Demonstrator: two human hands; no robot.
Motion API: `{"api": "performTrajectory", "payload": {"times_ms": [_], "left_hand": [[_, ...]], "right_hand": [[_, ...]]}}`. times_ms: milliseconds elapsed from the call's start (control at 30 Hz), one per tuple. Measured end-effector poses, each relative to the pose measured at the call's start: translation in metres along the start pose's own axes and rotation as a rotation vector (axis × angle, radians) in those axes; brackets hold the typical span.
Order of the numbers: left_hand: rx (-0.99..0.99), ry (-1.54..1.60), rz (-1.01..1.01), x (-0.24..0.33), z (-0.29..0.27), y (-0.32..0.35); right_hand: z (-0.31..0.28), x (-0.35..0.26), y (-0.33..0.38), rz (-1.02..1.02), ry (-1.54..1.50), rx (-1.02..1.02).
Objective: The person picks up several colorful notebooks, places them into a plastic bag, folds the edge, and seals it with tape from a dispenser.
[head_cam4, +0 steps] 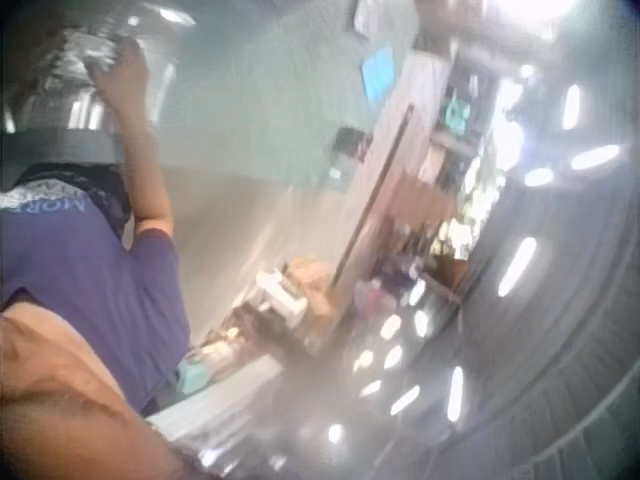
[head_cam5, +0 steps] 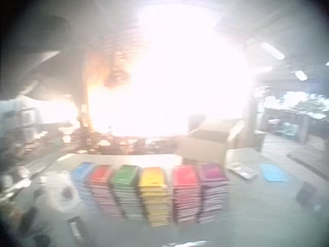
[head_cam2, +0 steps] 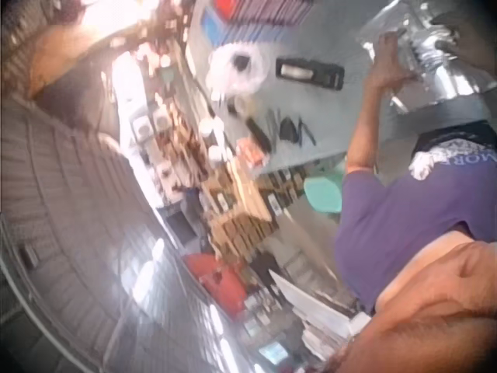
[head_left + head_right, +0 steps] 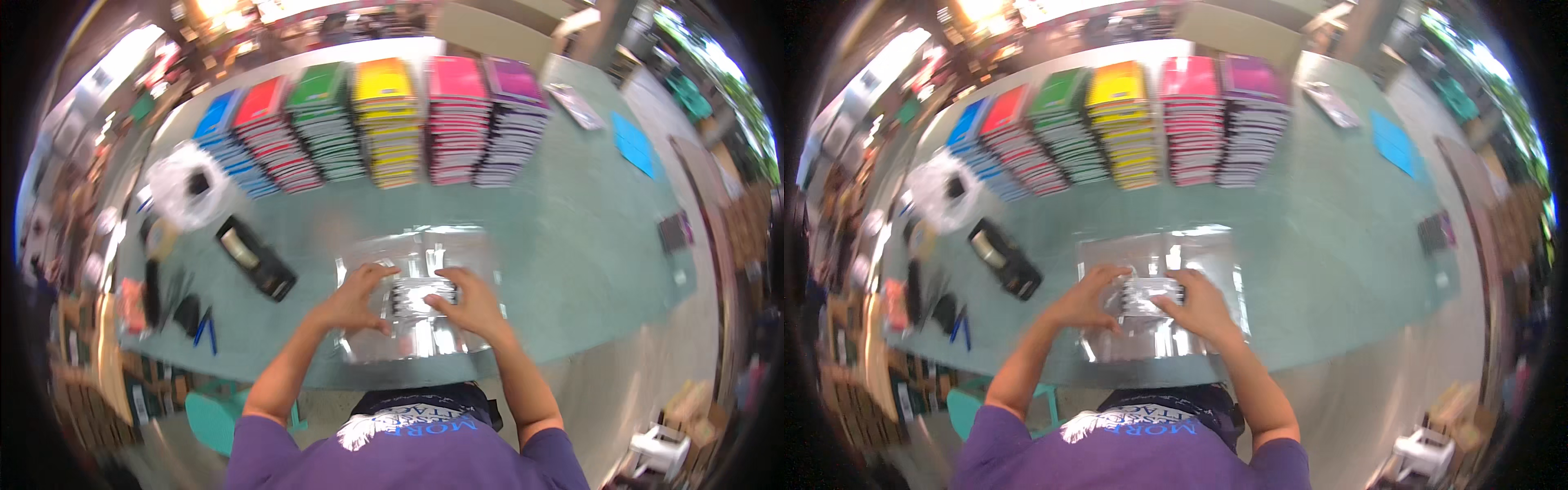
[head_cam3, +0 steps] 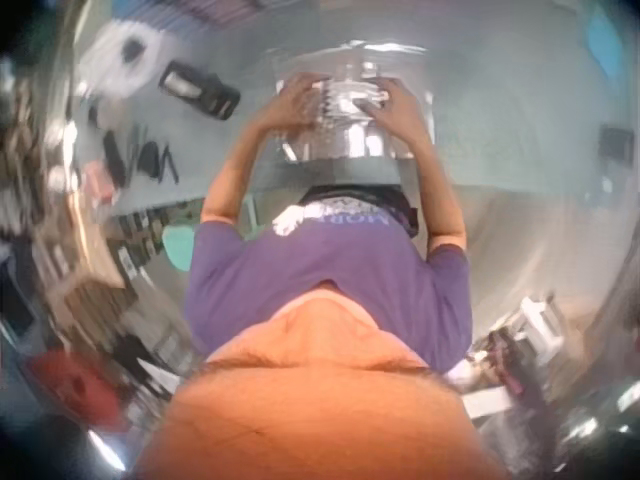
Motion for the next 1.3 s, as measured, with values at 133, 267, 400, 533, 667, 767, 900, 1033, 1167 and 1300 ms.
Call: {"api": "performTrajectory", "payload": {"times_ms": [133,267,400,533,667,767,900,1033,1167,1300], "left_hand": [[0.191,-0.087,0.266,0.095,0.031,-0.026],[0.556,-0.281,0.512,0.199,0.08,-0.062],[0.121,-0.38,0.864,0.294,0.218,-0.081],[-0.136,-0.501,0.996,0.303,0.31,-0.083],[-0.07,-0.536,0.886,0.284,0.334,-0.122],[0.046,-0.499,0.852,0.282,0.324,-0.136],[0.143,-0.459,0.791,0.29,0.31,-0.144],[0.229,-0.505,0.695,0.288,0.303,-0.153],[0.242,-0.544,0.677,0.278,0.312,-0.153],[0.256,-0.586,0.676,0.282,0.317,-0.155]], "right_hand": [[-0.025,0.04,0.025,0.394,-0.365,-0.019],[-0.137,0.106,0.076,0.524,-0.645,0.217],[-0.234,0.181,0.135,0.538,-0.158,0.401],[-0.208,0.233,0.141,0.768,0.225,0.045],[-0.217,0.213,0.14,0.473,0.507,-0.023],[-0.232,0.232,0.135,0.294,0.539,-0.053],[-0.347,0.31,0.114,0.654,0.273,0.006],[-0.556,0.329,0.111,0.642,0.61,0.449],[-0.667,0.343,0.139,0.663,0.751,0.617],[-0.685,0.401,0.174,0.896,0.692,0.592]]}}
Point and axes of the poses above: each hand's wrist, its own y-axis away from the middle knuckle, its own z-axis out of the palm, x = y × z, the point moved 10 cm from there along -y, towards the middle knuckle, and after that the axes turned 14 degrees about -y, right-handed, at the moved point
